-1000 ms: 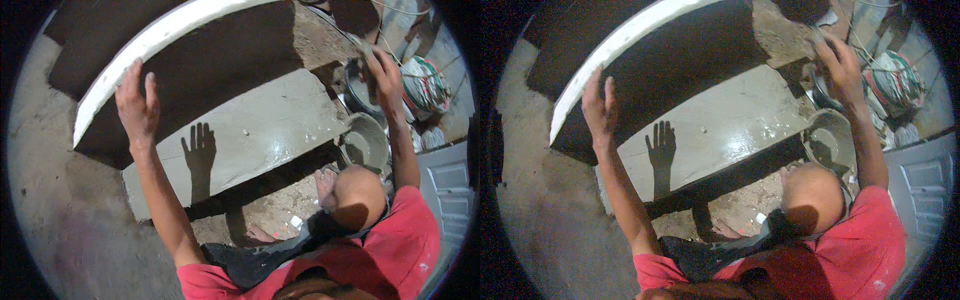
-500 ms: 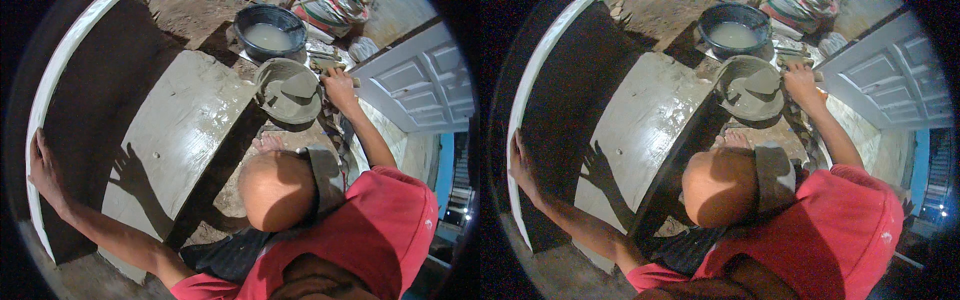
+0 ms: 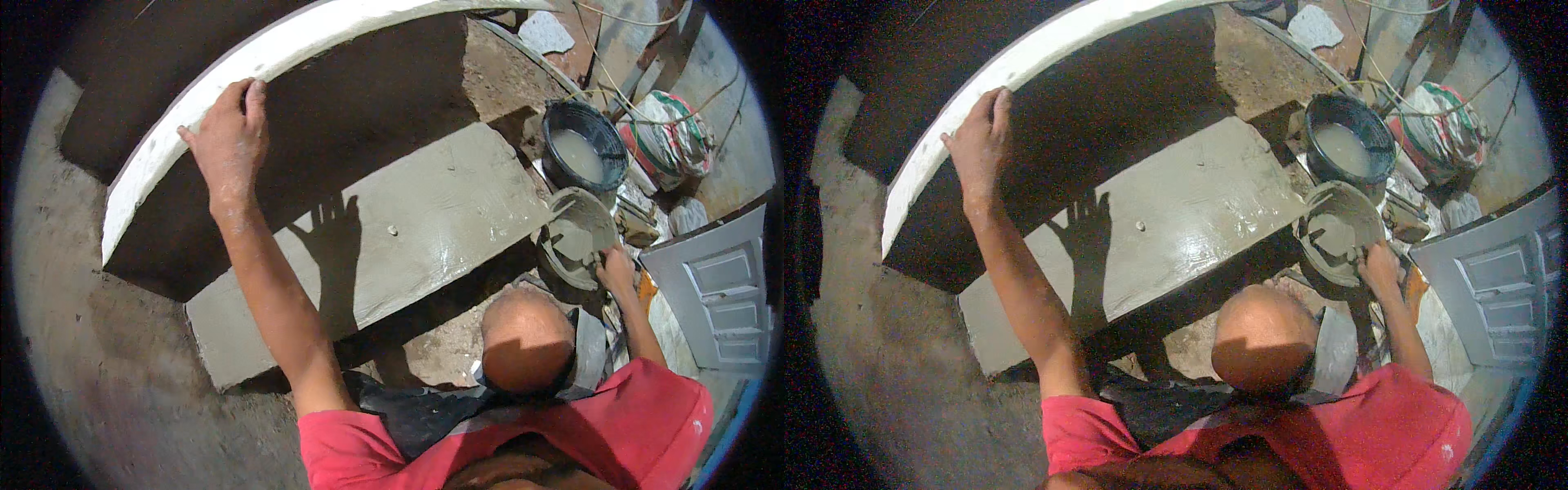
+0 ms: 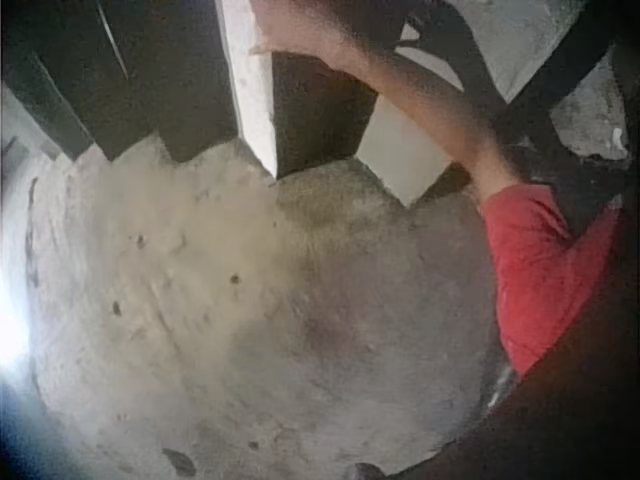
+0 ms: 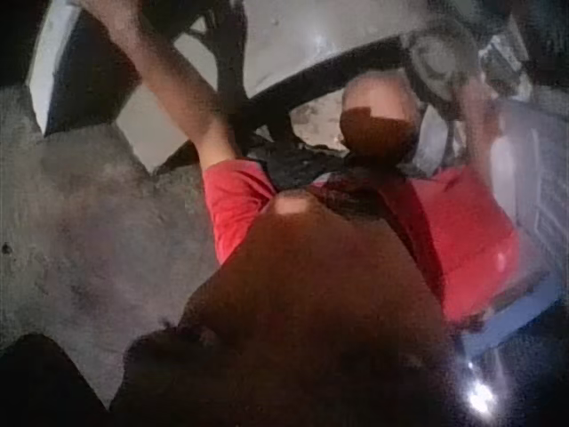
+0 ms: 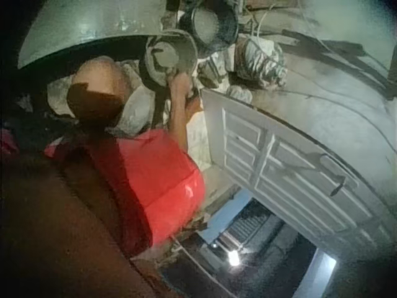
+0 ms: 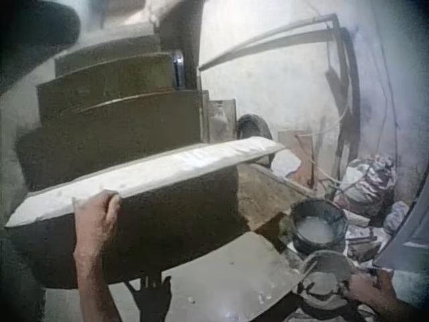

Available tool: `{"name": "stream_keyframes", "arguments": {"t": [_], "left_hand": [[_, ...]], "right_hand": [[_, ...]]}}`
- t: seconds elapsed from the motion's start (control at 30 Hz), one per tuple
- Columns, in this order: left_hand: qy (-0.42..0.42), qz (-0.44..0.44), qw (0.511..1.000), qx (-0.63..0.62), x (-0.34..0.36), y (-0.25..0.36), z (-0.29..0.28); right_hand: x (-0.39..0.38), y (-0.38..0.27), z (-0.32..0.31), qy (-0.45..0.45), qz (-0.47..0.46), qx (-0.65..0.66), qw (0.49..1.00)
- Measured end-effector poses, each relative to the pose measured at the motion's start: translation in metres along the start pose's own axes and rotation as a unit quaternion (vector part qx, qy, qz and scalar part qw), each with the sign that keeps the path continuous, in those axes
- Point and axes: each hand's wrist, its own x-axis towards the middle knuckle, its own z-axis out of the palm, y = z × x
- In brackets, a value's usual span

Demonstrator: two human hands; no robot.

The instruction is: The person applies cement to a curved staircase using a trowel and a float. They scoop cement from a bowl, spread it on the stair surface, and smooth it with a float.

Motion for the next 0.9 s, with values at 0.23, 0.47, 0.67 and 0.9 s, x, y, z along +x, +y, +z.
{"name": "stream_keyframes", "arguments": {"t": [0.23,0.47,0.67,0.9], "left_hand": [[0.019,0.022,0.999,0.019,-0.001,-0.011,0.005],[-0.036,0.032,0.998,-0.028,0.001,-0.01,0.007],[-0.013,0.041,0.997,-0.068,0.0,-0.02,0.014],[-0.035,-0.016,0.999,-0.019,-0.003,-0.009,0.003]], "right_hand": [[-0.022,0.025,-0.001,0.031,0.017,0.173,0.984],[-0.049,0.036,0.006,0.172,0.031,0.261,0.949],[-0.021,0.003,-0.062,0.228,-0.095,0.264,0.932],[0.107,-0.123,-0.171,0.131,-0.393,0.339,0.844]]}}
